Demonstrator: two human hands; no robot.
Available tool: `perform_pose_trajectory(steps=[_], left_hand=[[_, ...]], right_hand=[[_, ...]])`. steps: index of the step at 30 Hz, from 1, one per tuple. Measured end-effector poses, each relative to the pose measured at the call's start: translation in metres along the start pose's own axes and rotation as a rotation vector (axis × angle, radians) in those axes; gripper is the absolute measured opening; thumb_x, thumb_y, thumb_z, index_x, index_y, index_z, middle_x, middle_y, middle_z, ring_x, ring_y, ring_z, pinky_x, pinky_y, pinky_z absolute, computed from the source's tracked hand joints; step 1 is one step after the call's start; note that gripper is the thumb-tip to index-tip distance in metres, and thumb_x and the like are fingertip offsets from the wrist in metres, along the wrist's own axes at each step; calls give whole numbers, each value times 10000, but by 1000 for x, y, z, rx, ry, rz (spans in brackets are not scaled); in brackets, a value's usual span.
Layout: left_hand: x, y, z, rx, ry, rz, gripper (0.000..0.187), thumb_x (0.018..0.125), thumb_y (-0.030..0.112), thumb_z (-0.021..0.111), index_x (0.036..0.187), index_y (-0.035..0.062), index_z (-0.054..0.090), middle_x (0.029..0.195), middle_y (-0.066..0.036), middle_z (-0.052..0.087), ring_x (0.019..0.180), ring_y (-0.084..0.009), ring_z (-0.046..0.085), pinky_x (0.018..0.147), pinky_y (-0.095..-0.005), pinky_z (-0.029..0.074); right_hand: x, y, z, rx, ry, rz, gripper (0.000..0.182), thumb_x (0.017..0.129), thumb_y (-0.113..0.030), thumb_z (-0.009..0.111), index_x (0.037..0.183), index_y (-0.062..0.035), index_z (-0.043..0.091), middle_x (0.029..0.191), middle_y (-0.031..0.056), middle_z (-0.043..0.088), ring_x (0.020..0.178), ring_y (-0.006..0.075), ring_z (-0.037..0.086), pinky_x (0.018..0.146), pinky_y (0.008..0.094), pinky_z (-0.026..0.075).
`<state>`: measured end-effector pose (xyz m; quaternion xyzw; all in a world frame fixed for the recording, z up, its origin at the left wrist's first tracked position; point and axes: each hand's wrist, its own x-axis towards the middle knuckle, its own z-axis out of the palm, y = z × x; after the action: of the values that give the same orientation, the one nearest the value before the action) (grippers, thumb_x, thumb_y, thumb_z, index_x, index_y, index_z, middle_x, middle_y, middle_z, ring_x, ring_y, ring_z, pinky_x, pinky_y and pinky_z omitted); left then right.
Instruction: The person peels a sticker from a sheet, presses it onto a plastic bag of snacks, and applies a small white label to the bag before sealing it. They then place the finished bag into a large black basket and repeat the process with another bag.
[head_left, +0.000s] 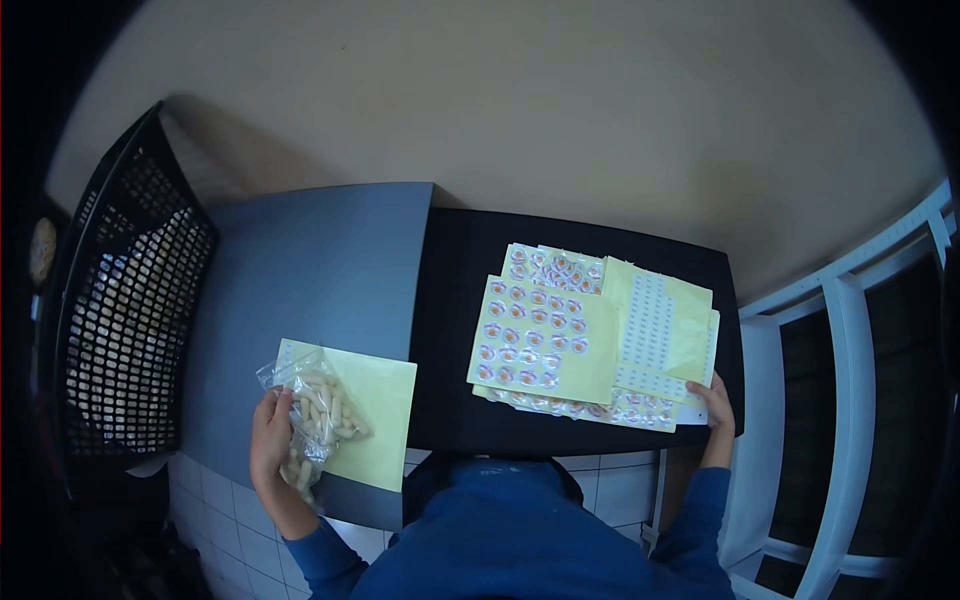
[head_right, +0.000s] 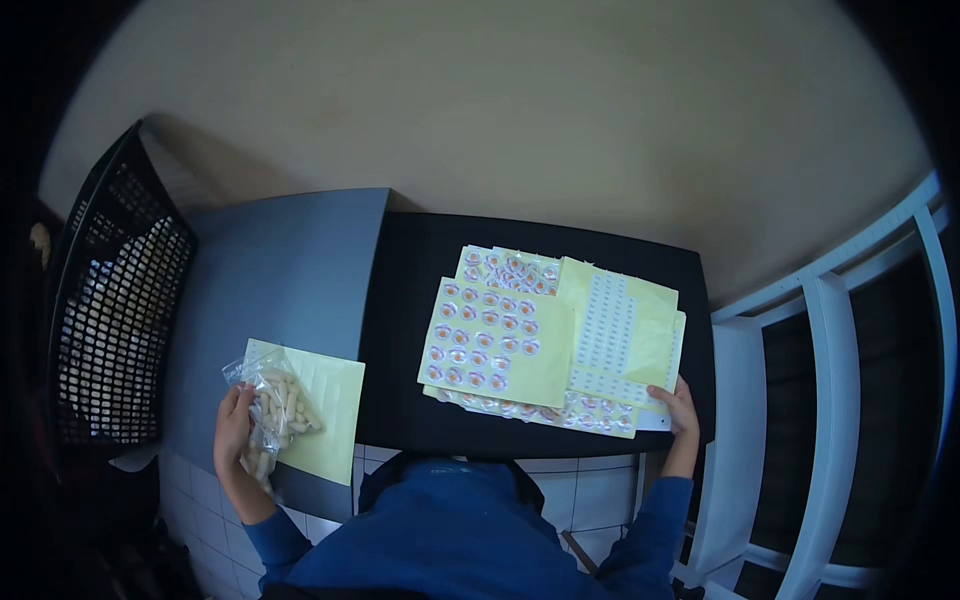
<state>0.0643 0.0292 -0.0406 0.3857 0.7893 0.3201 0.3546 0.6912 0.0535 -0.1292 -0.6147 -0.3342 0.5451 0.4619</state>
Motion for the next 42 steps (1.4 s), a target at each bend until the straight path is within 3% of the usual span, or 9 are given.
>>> perform_pose_trajectory(steps=[13,15,17,21,25,28,37,39,42], left_hand=[[35,50,70,56,-363,243,282,879,258,410,888,8,539,756,-46,548,657,-117,477,603,-243,395],[43,55,79,50,-382,250,279,879,256,405,886,12,541,768,-50,554,681,-126,483,627,-247,397],[48,59,85,34,-397,251,277,879,253,400,884,16,543,780,-54,559,706,-136,490,650,-250,398],[57,46,77,-33,-437,200,308,885,280,389,887,19,552,776,-27,553,598,-98,450,570,-219,381],[61,47,65,-149,-477,69,315,886,298,394,930,24,544,774,-10,545,516,-53,383,486,-184,344],[59,49,53,-195,-434,39,300,882,285,403,948,27,541,770,-13,540,524,-52,390,470,-187,342],[77,11,-1,6,-203,34,299,851,276,463,952,1,522,658,-39,522,532,-94,451,483,-231,372],[73,14,9,305,125,223,351,832,276,498,1016,-21,469,709,-80,544,623,-145,522,558,-269,419],[46,45,6,434,291,92,384,817,263,525,1057,-22,433,758,-120,554,715,-179,551,619,-289,433]], right_hand=[[40,-24,-38,-418,144,-29,465,648,-7,646,1078,20,472,982,122,580,863,185,568,754,301,450],[43,-17,-24,-803,335,-131,477,651,-20,644,1088,26,457,989,134,557,902,201,548,782,313,434],[26,-41,46,-1095,629,-797,477,645,-35,649,1079,19,456,985,135,533,925,217,517,803,318,405],[-15,-43,228,-546,-30,-770,483,653,-130,702,1065,-5,483,1059,134,501,992,251,473,858,343,367],[-1,-20,338,-568,-391,-890,784,729,-254,645,1293,39,185,1184,203,429,1032,283,468,876,333,370],[10,-10,369,-341,-665,-368,780,725,-206,642,1295,42,170,962,146,560,880,229,562,837,324,413],[8,-107,269,-569,-595,-490,424,715,3,505,1130,-79,488,946,123,591,899,236,569,780,334,438],[11,-115,256,-810,-434,-651,398,674,-9,477,1061,-70,543,901,162,596,892,277,570,785,348,435],[15,-124,239,-934,-438,-566,411,635,-9,429,1021,-40,567,916,163,603,856,290,575,792,331,431]])
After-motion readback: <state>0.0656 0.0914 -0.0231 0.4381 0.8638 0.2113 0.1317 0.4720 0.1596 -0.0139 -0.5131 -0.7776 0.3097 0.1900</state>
